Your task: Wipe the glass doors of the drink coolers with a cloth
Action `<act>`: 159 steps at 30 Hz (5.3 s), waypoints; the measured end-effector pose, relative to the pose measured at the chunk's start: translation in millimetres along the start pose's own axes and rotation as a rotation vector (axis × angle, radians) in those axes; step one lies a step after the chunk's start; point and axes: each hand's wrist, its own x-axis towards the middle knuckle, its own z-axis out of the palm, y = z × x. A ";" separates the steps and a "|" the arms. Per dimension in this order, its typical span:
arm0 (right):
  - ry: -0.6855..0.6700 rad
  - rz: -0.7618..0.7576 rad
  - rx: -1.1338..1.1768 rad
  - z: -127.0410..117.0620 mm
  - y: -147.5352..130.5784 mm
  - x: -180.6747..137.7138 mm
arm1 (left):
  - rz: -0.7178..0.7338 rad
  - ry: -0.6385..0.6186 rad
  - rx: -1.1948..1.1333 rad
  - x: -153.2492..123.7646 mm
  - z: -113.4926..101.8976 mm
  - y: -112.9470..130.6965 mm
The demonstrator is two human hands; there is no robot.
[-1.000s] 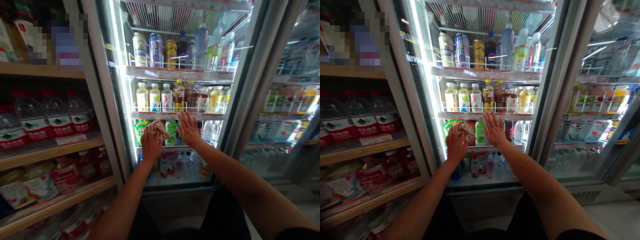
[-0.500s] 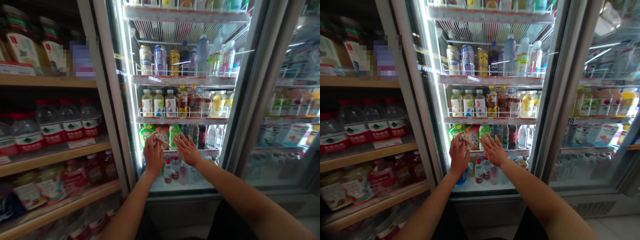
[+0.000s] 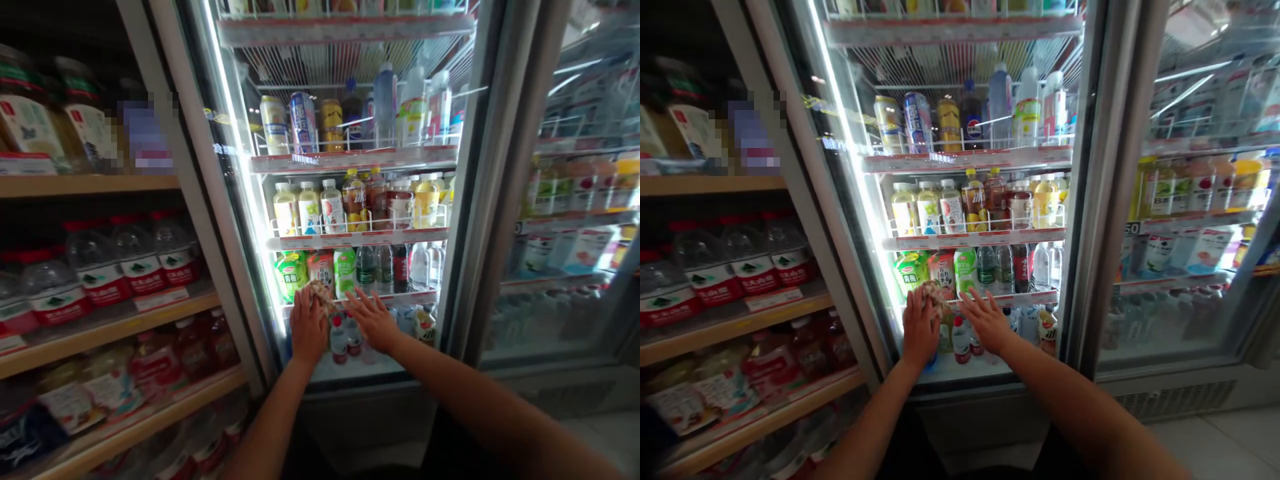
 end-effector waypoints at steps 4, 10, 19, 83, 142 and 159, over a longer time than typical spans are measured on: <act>-0.026 0.033 0.028 6.3 -5.5 -17.7 | -0.012 0.002 -0.023 -6.5 1.0 9.8; -0.048 0.055 0.052 13.8 -4.7 -51.7 | 0.122 -0.059 0.003 -34.9 19.5 31.6; -0.039 0.140 0.035 11.1 13.8 -79.0 | 0.166 -0.083 -0.065 0.9 21.5 61.0; 0.426 0.373 -0.047 -63.6 69.9 33.9 | 0.152 0.111 -0.026 138.7 -29.3 1.0; 0.339 0.263 -0.160 -102.4 96.5 67.1 | 0.128 0.164 -0.166 234.2 -53.0 15.1; 0.309 0.431 -0.117 -115.4 126.4 12.5 | 0.341 0.052 -0.205 246.2 -17.5 90.3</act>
